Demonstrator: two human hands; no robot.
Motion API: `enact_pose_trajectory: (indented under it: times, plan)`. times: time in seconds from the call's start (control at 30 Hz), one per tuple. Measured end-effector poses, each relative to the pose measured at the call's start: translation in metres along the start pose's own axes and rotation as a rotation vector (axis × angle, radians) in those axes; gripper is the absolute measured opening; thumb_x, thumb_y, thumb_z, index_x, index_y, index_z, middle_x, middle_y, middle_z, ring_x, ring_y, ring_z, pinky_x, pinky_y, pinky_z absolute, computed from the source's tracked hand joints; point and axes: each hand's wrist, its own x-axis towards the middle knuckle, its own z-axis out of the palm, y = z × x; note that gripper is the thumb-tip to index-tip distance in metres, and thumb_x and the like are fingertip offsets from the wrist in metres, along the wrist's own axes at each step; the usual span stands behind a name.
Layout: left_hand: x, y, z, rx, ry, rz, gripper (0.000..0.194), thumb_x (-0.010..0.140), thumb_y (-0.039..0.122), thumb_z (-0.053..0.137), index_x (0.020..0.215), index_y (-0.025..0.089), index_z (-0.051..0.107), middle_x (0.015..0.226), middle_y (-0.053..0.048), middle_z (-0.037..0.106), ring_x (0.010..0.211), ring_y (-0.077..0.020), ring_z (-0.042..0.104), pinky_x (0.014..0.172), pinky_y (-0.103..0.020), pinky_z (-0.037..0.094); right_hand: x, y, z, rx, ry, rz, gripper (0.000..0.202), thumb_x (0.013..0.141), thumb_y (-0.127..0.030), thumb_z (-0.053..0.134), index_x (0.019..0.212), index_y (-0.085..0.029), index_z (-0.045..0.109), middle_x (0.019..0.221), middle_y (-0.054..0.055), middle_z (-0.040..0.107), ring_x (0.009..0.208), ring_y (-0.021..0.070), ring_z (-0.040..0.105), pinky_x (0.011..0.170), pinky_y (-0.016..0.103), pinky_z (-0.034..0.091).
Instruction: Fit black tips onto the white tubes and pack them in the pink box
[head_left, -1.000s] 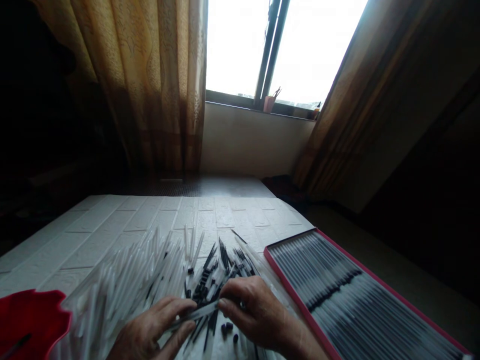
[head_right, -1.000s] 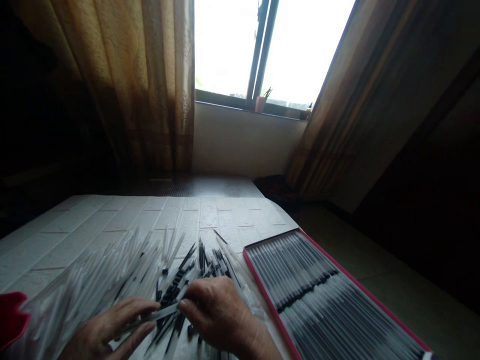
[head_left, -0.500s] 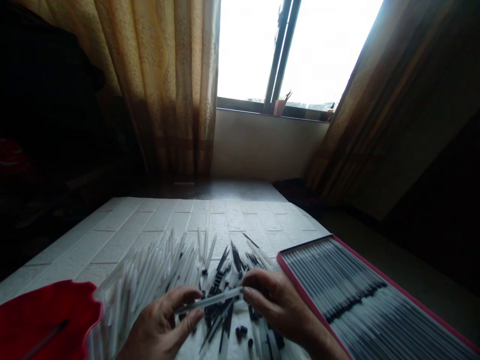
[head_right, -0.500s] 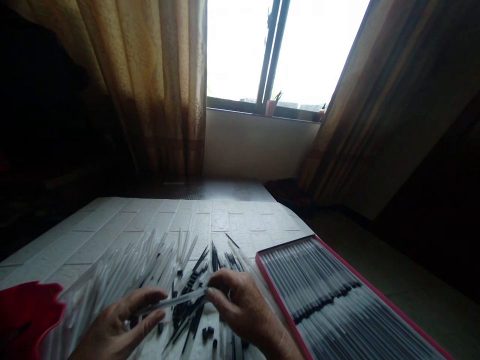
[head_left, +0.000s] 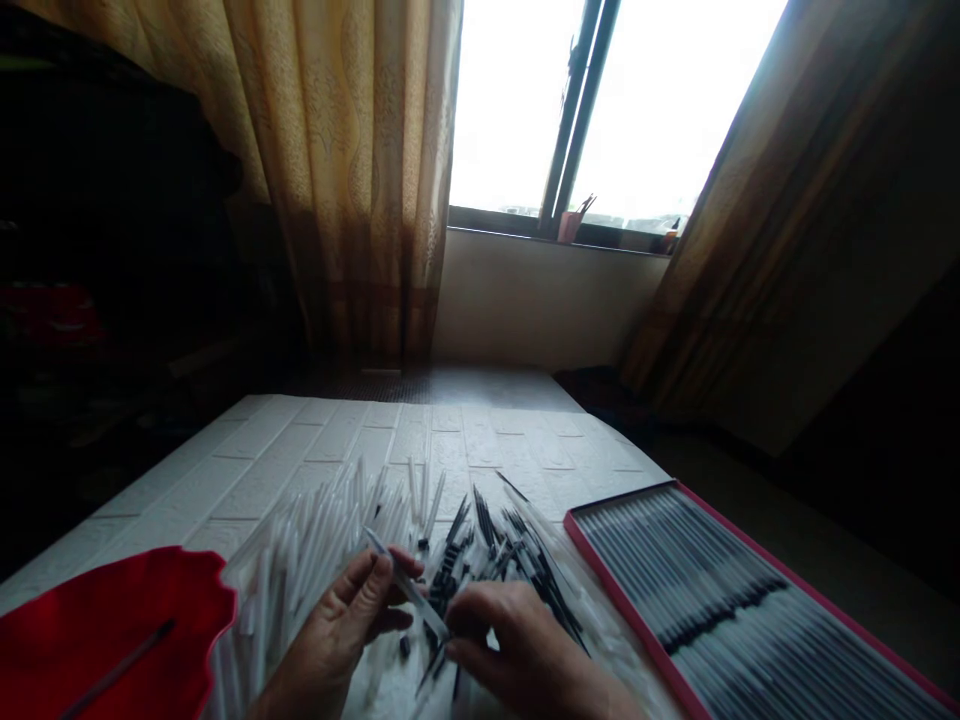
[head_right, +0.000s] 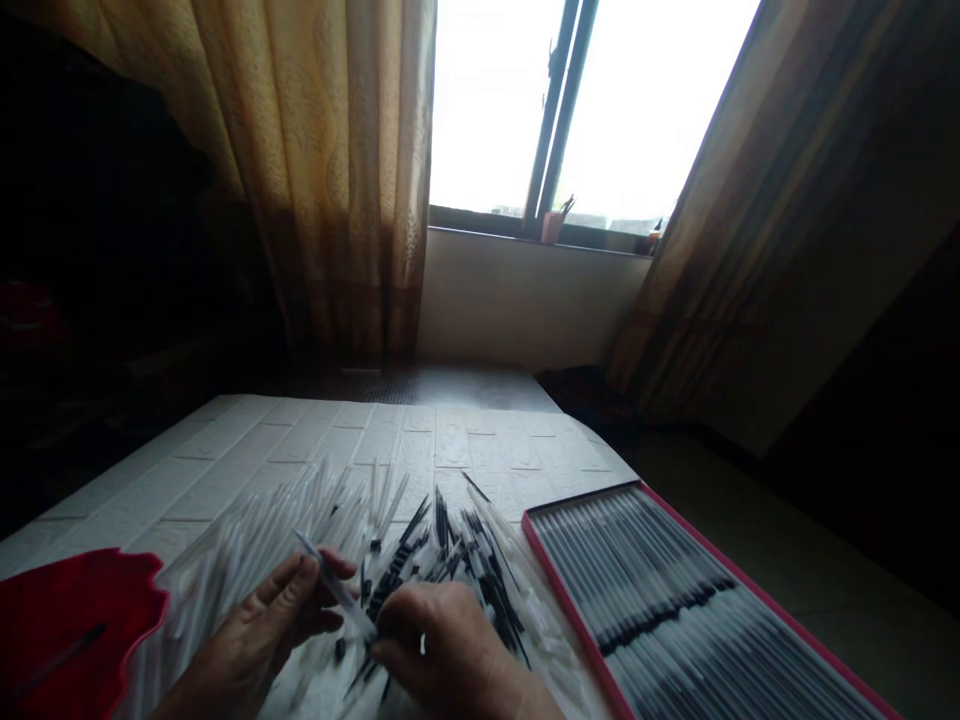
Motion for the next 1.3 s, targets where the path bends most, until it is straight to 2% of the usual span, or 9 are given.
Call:
enact_pose_trajectory:
  times: [0.1, 0.2, 0.33, 0.4, 0.47, 0.63, 0.8, 1.07, 1.3]
  plan:
    - [0.0, -0.005, 0.001, 0.005, -0.003, -0.003, 0.055, 0.066, 0.07, 0.073, 0.084, 0.019, 0.068, 0.074, 0.0, 0.07, 0.066, -0.0172, 0.069, 0.064, -0.028, 0.055, 0.001, -0.005, 0.001, -0.173, -0.084, -0.011, 0.006, 0.075, -0.02, 0.072, 0.08, -0.019, 0.07, 0.075, 0.001, 0.071, 0.067, 0.0145, 0.063, 0.062, 0.02, 0.042]
    - [0.003, -0.012, -0.001, 0.031, -0.03, -0.011, 0.055, 0.067, 0.071, 0.07, 0.083, 0.019, 0.063, 0.059, 0.005, 0.059, 0.045, -0.0111, 0.059, 0.049, -0.023, 0.051, 0.0, -0.012, -0.013, -0.292, -0.099, -0.04, 0.005, 0.082, -0.019, 0.066, 0.079, -0.02, 0.07, 0.075, 0.0, 0.071, 0.065, 0.0125, 0.063, 0.06, 0.019, 0.039]
    - [0.009, -0.024, -0.002, 0.071, -0.078, -0.04, 0.06, 0.069, 0.081, 0.057, 0.081, 0.022, 0.054, 0.047, 0.013, 0.038, 0.028, -0.0033, 0.025, 0.026, -0.013, 0.026, 0.007, -0.013, -0.041, -0.443, -0.03, 0.001, 0.019, 0.09, -0.018, 0.055, 0.078, -0.021, 0.069, 0.076, 0.0, 0.069, 0.067, 0.0121, 0.063, 0.061, 0.02, 0.038]
    - [0.011, -0.029, -0.003, 0.095, -0.103, -0.057, 0.063, 0.068, 0.084, 0.054, 0.082, 0.023, 0.052, 0.046, 0.015, 0.031, 0.03, -0.002, 0.011, 0.024, -0.012, 0.016, 0.016, -0.007, -0.052, -0.535, 0.0, 0.076, 0.019, 0.092, -0.021, 0.054, 0.083, -0.022, 0.07, 0.084, 0.0, 0.071, 0.073, 0.0133, 0.064, 0.064, 0.021, 0.039]
    - [0.012, -0.032, -0.003, 0.122, -0.128, -0.063, 0.065, 0.067, 0.086, 0.052, 0.082, 0.023, 0.052, 0.045, 0.016, 0.027, 0.032, -0.0021, 0.006, 0.025, -0.012, 0.011, 0.027, 0.001, -0.059, -0.612, 0.048, 0.169, 0.02, 0.093, -0.022, 0.052, 0.09, -0.023, 0.071, 0.091, 0.002, 0.072, 0.08, 0.0153, 0.066, 0.067, 0.022, 0.039]
    - [0.01, -0.029, -0.004, 0.2, -0.181, -0.054, 0.067, 0.066, 0.086, 0.054, 0.08, 0.02, 0.057, 0.044, 0.015, 0.023, 0.033, -0.0037, 0.008, 0.029, -0.016, 0.006, 0.05, 0.016, -0.052, -0.675, 0.083, 0.299, 0.025, 0.093, -0.03, 0.052, 0.086, -0.02, 0.073, 0.089, 0.009, 0.073, 0.083, 0.022, 0.067, 0.066, 0.028, 0.039]
    - [0.009, -0.025, -0.007, 0.303, -0.284, -0.046, 0.069, 0.071, 0.084, 0.051, 0.084, 0.017, 0.063, 0.048, 0.012, 0.028, 0.04, -0.0063, 0.02, 0.037, -0.018, 0.013, 0.056, 0.016, -0.035, -0.678, 0.037, 0.376, 0.025, 0.085, -0.041, 0.062, 0.08, -0.02, 0.073, 0.085, 0.01, 0.074, 0.081, 0.0249, 0.067, 0.063, 0.029, 0.039]
    - [0.004, -0.027, -0.009, 0.393, -0.297, -0.03, 0.061, 0.076, 0.078, 0.053, 0.087, 0.019, 0.066, 0.052, 0.01, 0.034, 0.044, -0.0082, 0.025, 0.04, -0.019, 0.016, 0.057, 0.022, -0.029, -0.581, 0.029, 0.481, 0.019, 0.082, -0.029, 0.057, 0.085, -0.018, 0.072, 0.089, 0.012, 0.074, 0.083, 0.027, 0.067, 0.064, 0.031, 0.038]
    - [0.005, -0.025, -0.007, 0.385, -0.31, -0.035, 0.065, 0.074, 0.082, 0.05, 0.085, 0.019, 0.063, 0.05, 0.011, 0.031, 0.04, -0.0069, 0.019, 0.038, -0.02, 0.011, 0.047, 0.017, -0.041, -0.39, 0.076, 0.424, 0.019, 0.085, -0.022, 0.053, 0.087, -0.016, 0.07, 0.086, 0.008, 0.072, 0.083, 0.0215, 0.064, 0.067, 0.028, 0.038]
